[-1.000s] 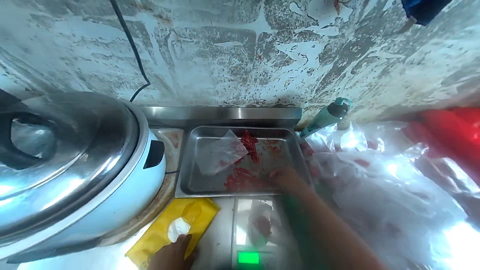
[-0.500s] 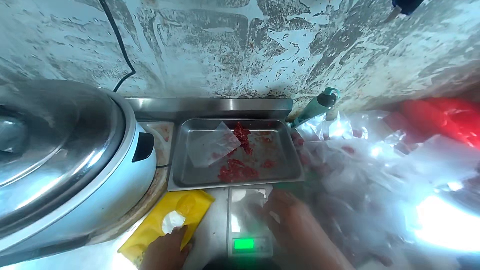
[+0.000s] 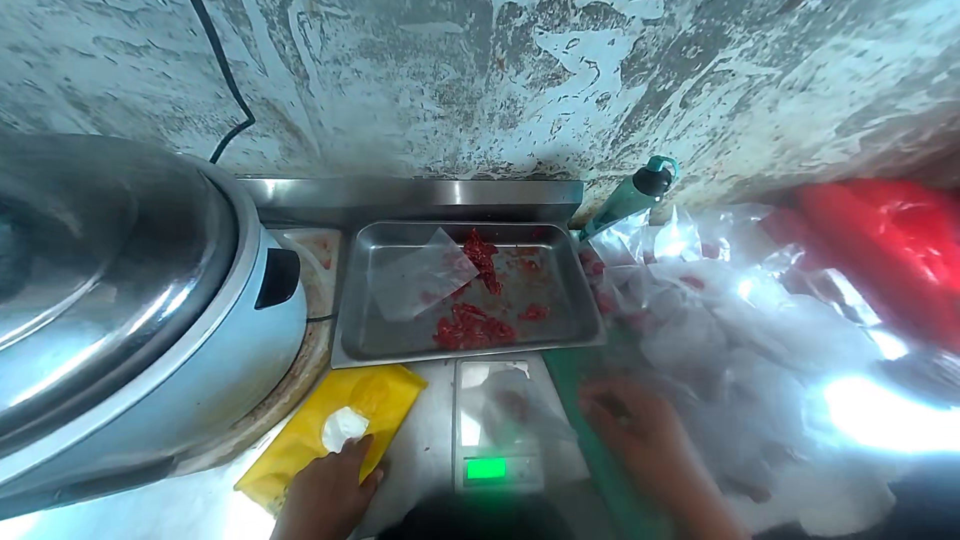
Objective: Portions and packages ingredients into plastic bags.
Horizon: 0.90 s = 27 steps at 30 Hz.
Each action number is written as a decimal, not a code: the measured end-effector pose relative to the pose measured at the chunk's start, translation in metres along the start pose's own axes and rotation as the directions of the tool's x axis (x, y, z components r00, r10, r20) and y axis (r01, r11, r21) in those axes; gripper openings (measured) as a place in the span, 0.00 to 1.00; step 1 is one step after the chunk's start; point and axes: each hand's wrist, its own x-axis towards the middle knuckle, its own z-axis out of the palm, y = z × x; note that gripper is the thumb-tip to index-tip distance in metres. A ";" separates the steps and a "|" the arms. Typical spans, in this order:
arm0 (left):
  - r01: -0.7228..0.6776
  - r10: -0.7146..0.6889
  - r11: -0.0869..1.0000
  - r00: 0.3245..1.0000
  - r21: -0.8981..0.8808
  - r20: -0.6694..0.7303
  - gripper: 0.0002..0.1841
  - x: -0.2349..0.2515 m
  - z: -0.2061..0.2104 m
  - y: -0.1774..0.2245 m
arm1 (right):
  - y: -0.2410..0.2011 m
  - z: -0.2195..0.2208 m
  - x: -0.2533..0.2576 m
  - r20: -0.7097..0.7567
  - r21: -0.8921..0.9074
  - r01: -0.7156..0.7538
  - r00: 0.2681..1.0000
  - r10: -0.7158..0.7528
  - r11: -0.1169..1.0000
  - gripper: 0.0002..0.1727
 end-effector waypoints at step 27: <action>0.046 -0.046 0.999 0.999 0.003 -0.007 0.32 0.000 0.001 0.002 | 0.038 0.024 -0.021 0.334 -0.157 -0.394 0.842 0.424 0.906 0.22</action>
